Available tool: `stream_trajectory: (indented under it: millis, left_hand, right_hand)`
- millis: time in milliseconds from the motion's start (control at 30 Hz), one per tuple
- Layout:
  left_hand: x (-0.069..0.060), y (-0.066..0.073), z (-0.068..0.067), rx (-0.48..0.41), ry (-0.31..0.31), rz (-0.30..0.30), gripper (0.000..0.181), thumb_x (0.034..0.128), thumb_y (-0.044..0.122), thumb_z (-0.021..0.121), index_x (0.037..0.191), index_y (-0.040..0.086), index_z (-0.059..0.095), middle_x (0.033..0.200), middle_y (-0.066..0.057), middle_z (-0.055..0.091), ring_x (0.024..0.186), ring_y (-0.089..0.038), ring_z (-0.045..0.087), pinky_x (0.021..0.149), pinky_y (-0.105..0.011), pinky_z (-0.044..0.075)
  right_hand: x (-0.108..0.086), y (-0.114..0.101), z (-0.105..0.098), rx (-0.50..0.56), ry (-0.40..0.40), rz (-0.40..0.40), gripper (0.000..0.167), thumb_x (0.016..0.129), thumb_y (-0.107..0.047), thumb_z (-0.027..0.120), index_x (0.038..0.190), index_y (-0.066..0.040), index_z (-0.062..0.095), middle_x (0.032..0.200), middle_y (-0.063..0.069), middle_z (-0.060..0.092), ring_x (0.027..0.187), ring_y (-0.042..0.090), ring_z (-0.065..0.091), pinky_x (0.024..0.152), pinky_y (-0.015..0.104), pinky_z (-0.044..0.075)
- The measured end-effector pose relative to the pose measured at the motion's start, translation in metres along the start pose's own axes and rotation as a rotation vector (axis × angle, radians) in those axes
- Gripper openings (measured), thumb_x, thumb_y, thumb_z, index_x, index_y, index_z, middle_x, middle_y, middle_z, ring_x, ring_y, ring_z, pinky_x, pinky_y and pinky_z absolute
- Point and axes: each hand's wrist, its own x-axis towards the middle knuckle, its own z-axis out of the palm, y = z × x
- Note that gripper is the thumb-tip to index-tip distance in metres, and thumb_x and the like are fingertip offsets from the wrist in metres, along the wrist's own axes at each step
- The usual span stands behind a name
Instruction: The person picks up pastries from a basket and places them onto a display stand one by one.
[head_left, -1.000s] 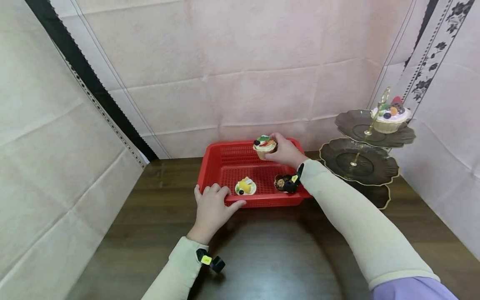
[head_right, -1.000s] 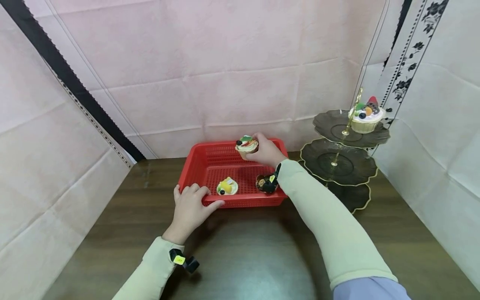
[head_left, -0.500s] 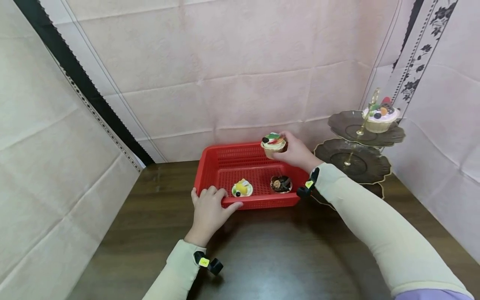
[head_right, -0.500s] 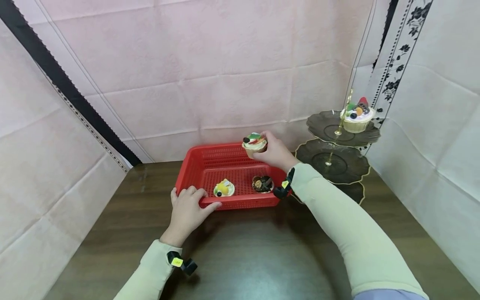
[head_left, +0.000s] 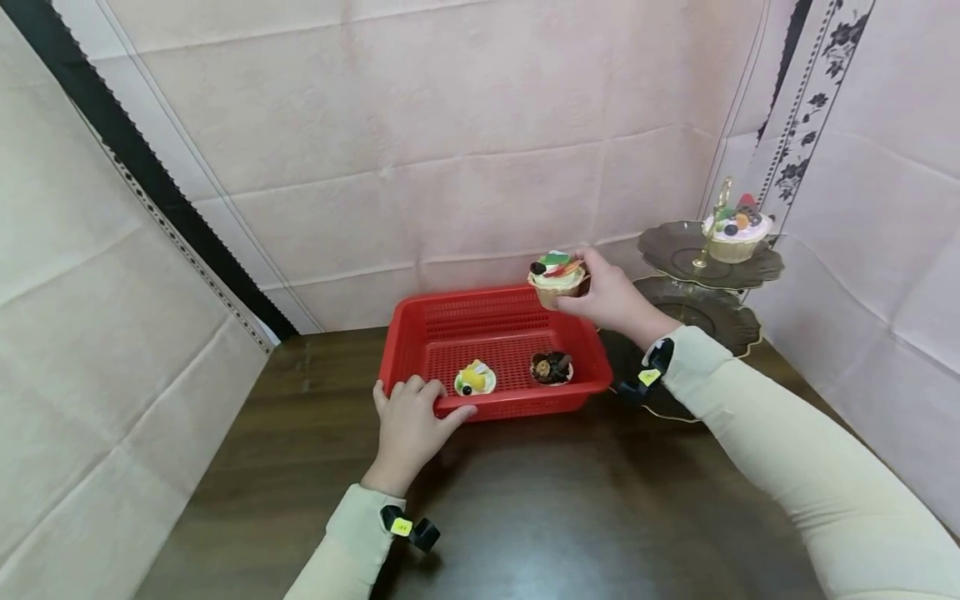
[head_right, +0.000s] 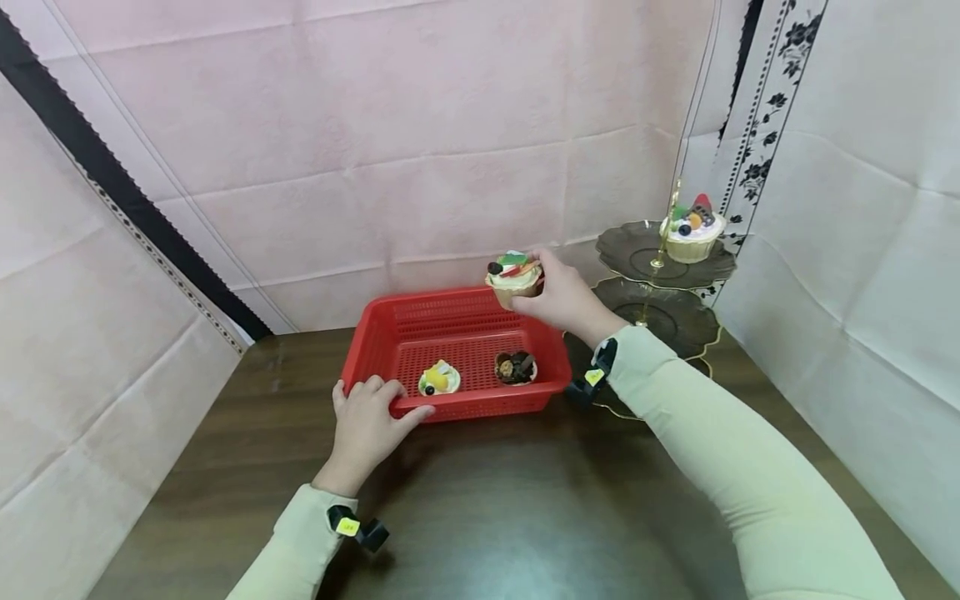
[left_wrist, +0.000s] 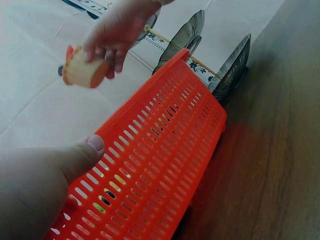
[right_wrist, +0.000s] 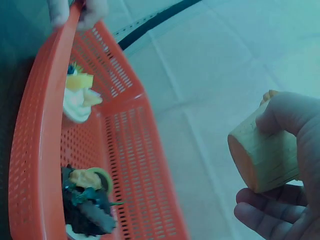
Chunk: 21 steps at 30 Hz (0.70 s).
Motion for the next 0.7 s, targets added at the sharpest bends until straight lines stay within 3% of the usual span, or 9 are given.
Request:
stream_trajectory:
  millis: [233,467,700]
  left_hand:
    - [-0.001,-0.002,0.0,-0.007,-0.012,-0.016,0.052,0.0793,0.063,0.076,0.095,0.014,0.072,0.093,-0.006,0.062,0.089,-0.028,0.058,0.109,-0.074,0.017]
    - [-0.001,-0.003,0.001,-0.008,-0.015,-0.018,0.053,0.0799,0.063,0.075,0.096,0.013,0.072,0.094,-0.007,0.063,0.09,-0.029,0.058,0.109,-0.075,0.017]
    - [0.0,-0.001,0.001,-0.011,-0.018,-0.014,0.052,0.0806,0.063,0.075,0.096,0.013,0.072,0.094,-0.007,0.063,0.09,-0.029,0.058,0.108,-0.076,0.017]
  right_hand:
    - [-0.022,-0.022,-0.026,-0.021,0.061,-0.011,0.072,0.086,-0.027,0.078,0.143,-0.007,0.039,0.125,0.016,0.061,0.108,0.028,0.062,0.088,0.043,0.054]
    - [-0.045,-0.032,-0.057,-0.053,0.171,-0.007,0.069,0.087,-0.029,0.077,0.141,-0.006,0.041,0.119,0.017,0.065,0.101,0.028,0.064,0.075,0.027,0.05]
    - [-0.062,-0.02,-0.086,-0.079,0.285,0.071,0.076,0.089,-0.036,0.075,0.146,-0.002,0.038,0.127,0.021,0.058,0.106,0.031,0.058,0.082,0.035,0.044]
